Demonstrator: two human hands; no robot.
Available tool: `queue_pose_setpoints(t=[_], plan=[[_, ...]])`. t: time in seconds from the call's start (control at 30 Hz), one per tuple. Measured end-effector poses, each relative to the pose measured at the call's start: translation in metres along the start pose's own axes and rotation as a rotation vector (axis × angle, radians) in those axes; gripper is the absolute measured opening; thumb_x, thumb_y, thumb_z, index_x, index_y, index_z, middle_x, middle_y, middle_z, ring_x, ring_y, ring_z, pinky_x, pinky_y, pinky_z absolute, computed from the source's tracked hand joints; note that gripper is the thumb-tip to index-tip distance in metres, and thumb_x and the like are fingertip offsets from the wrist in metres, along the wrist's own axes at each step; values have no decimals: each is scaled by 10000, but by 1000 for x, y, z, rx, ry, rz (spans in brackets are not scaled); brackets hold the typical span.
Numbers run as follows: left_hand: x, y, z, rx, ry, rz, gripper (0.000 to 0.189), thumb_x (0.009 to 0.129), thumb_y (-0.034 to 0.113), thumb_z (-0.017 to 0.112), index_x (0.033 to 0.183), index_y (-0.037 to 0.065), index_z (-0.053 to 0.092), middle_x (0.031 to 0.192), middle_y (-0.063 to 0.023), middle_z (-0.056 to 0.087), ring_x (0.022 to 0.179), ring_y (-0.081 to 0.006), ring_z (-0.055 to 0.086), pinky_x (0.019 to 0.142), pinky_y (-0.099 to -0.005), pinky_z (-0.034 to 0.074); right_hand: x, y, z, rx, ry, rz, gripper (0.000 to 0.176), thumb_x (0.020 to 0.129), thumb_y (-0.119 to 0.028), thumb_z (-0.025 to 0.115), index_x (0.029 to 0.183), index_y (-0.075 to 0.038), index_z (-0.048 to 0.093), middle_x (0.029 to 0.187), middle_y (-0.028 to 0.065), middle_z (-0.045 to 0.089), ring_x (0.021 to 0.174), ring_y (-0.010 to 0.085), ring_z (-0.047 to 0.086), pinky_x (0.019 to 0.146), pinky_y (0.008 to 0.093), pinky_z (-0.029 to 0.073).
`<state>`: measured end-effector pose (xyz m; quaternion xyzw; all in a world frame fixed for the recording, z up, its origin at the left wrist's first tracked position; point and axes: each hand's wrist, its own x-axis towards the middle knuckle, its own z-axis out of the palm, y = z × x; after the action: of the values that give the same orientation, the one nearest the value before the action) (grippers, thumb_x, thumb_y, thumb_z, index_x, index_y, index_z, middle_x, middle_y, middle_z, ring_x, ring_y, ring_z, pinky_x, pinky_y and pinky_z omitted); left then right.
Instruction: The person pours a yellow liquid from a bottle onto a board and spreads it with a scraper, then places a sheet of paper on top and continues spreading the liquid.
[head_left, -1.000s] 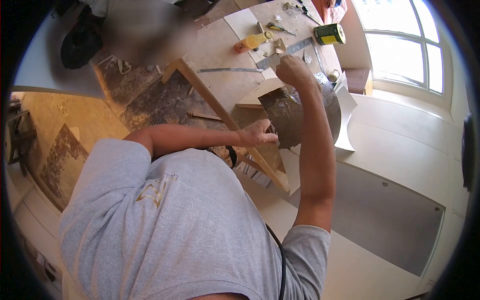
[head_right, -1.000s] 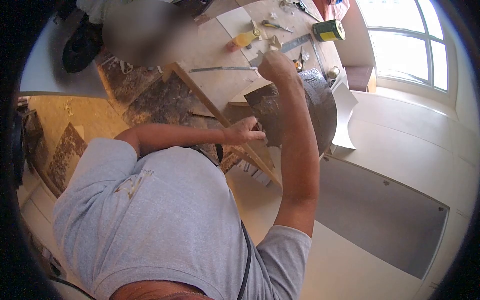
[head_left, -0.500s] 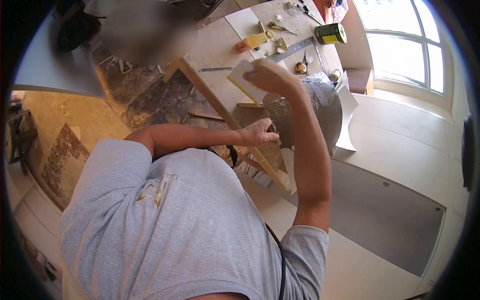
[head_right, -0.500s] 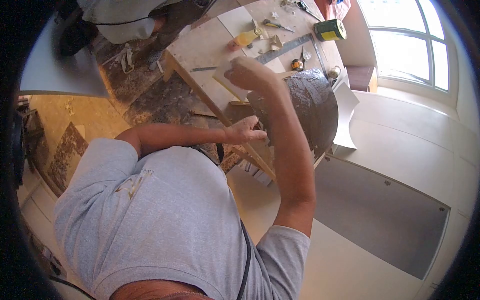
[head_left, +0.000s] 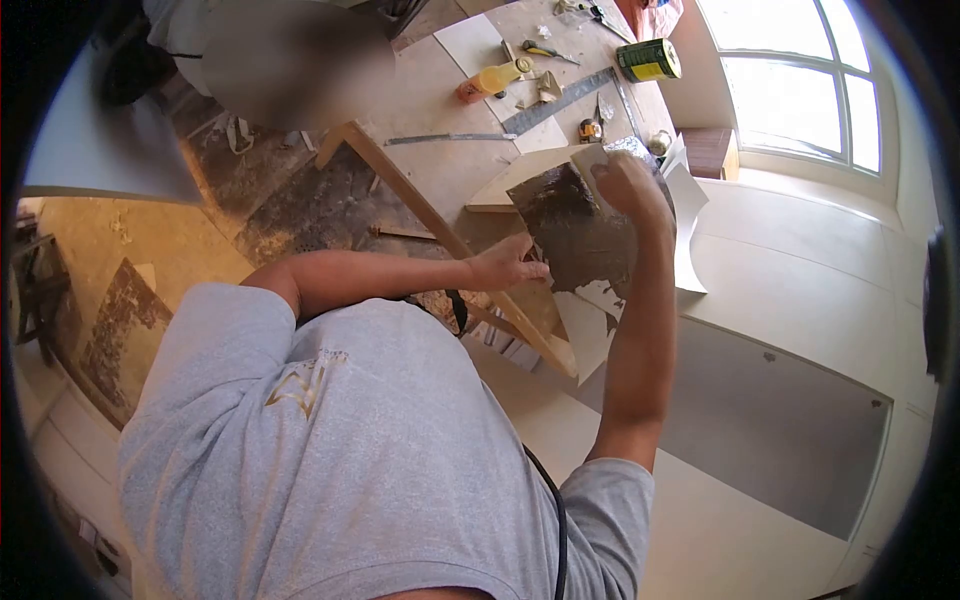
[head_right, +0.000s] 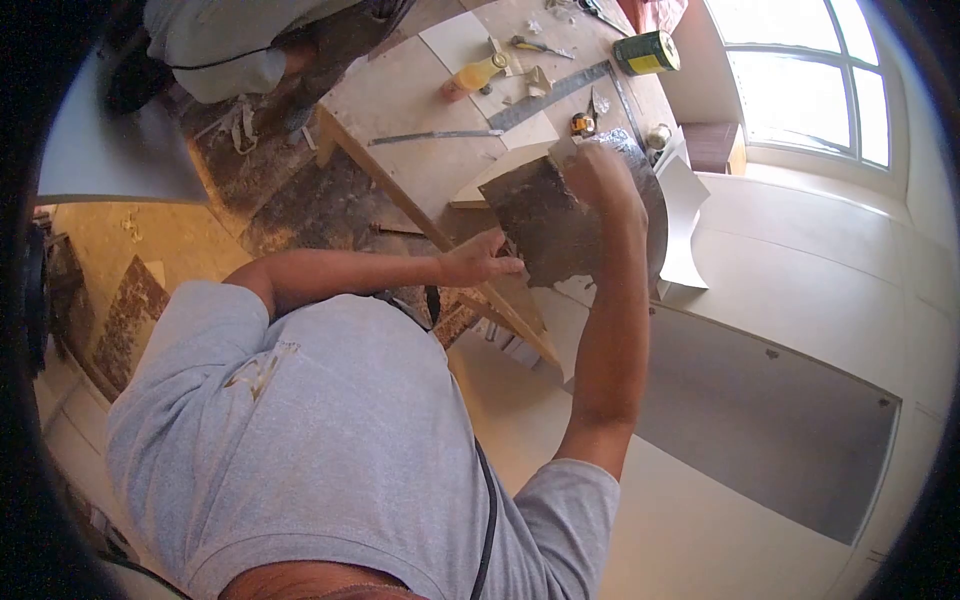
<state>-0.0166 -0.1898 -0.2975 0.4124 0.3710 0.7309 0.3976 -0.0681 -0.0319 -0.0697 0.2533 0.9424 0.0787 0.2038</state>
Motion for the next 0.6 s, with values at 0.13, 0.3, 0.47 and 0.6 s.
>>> queue_pose_setpoints(t=[0.13,0.3,0.47,0.6], plan=[[2,3,-8,93,-171,-240,504,983,174,685,1407,-7,482,1240,-123,618,1154,-194,561,1046,-378,456,-8,-8,5,65,-43,1,363,961,-230,568,945,99,721,1008,343,703,1018,491,683,945,540,516],[-3,23,-5,73,-18,-20,619,962,210,700,1475,-5,429,1381,-176,586,1312,-288,540,1143,-424,391,-20,-43,17,-103,31,-398,350,992,-200,527,871,74,707,927,327,697,960,481,687,899,534,532],[-2,21,0,83,49,75,627,975,214,679,1496,-7,409,1442,-204,553,1378,-330,497,1180,-444,348,-41,-77,-6,76,-32,-325,315,977,-206,577,924,76,705,921,328,694,953,486,691,890,538,533],[0,15,-7,27,-112,-168,670,979,227,679,1526,-6,372,1480,-214,524,1404,-338,472,1200,-441,327,-21,-51,-8,79,93,-247,306,959,-206,600,962,79,711,930,335,690,964,493,688,893,549,527]])
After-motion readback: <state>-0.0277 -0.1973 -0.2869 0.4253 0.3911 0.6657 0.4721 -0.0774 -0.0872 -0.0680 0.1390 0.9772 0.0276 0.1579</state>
